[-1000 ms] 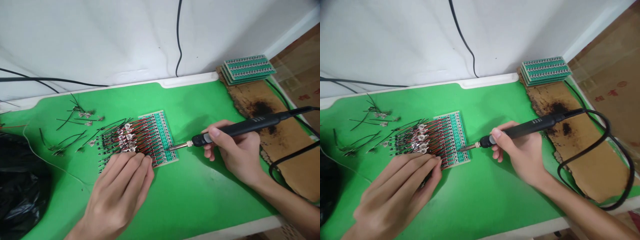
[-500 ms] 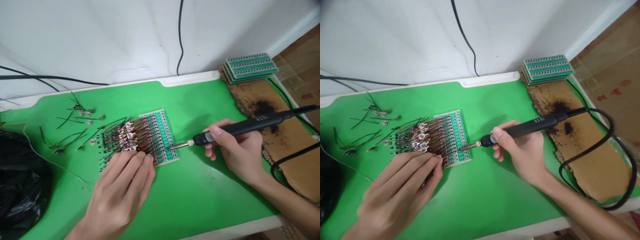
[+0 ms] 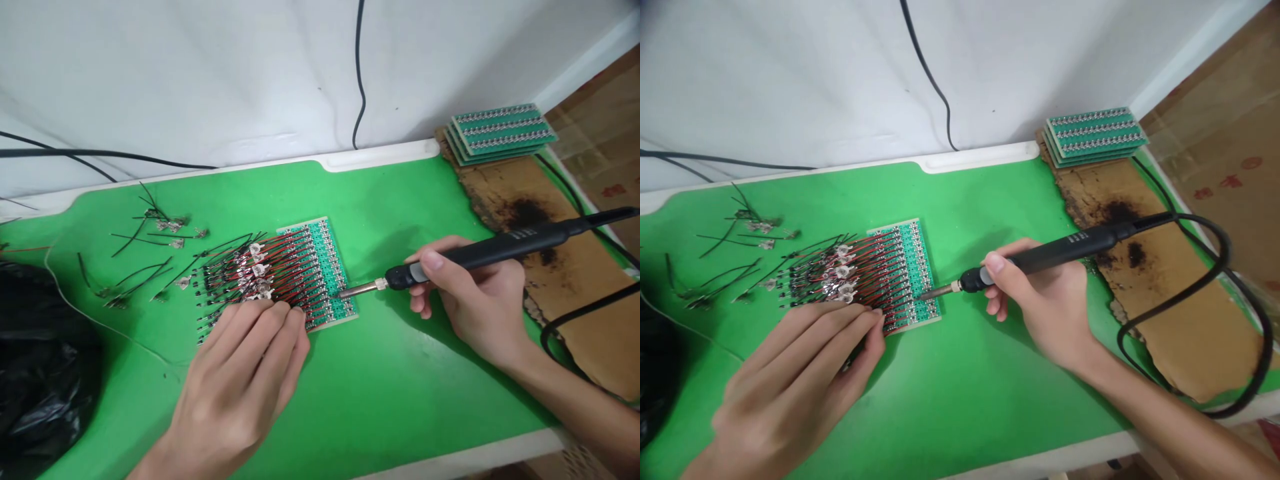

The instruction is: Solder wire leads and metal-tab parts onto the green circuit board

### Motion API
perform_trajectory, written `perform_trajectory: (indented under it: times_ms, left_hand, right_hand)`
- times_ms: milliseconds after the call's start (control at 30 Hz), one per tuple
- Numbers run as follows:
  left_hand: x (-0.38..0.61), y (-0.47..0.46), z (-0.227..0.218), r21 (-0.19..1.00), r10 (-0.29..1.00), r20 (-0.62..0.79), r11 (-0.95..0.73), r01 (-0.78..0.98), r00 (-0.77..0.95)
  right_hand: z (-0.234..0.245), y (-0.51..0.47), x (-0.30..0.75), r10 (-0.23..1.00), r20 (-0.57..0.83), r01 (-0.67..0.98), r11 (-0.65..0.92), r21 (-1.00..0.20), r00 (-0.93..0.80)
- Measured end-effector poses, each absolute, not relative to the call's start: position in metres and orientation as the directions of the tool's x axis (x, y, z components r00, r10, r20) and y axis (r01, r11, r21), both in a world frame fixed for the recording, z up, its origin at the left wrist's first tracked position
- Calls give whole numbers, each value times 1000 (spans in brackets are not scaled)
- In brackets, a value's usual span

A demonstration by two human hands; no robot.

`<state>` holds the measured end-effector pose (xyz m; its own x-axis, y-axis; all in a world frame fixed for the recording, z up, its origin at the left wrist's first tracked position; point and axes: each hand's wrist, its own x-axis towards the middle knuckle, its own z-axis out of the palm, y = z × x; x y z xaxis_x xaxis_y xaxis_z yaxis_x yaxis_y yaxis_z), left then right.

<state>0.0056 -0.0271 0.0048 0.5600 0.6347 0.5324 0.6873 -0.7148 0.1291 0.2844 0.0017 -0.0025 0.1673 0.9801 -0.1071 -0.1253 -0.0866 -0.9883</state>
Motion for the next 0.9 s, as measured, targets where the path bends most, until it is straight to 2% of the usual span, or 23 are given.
perform_trajectory:
  times_ms: [900]
  left_hand:
    - [6, -26, 5, 132, 641, 532, -709, 693, 553]
  right_hand:
    - [-2, 1, 285, 980, -114, -99, -98, -990, 165]
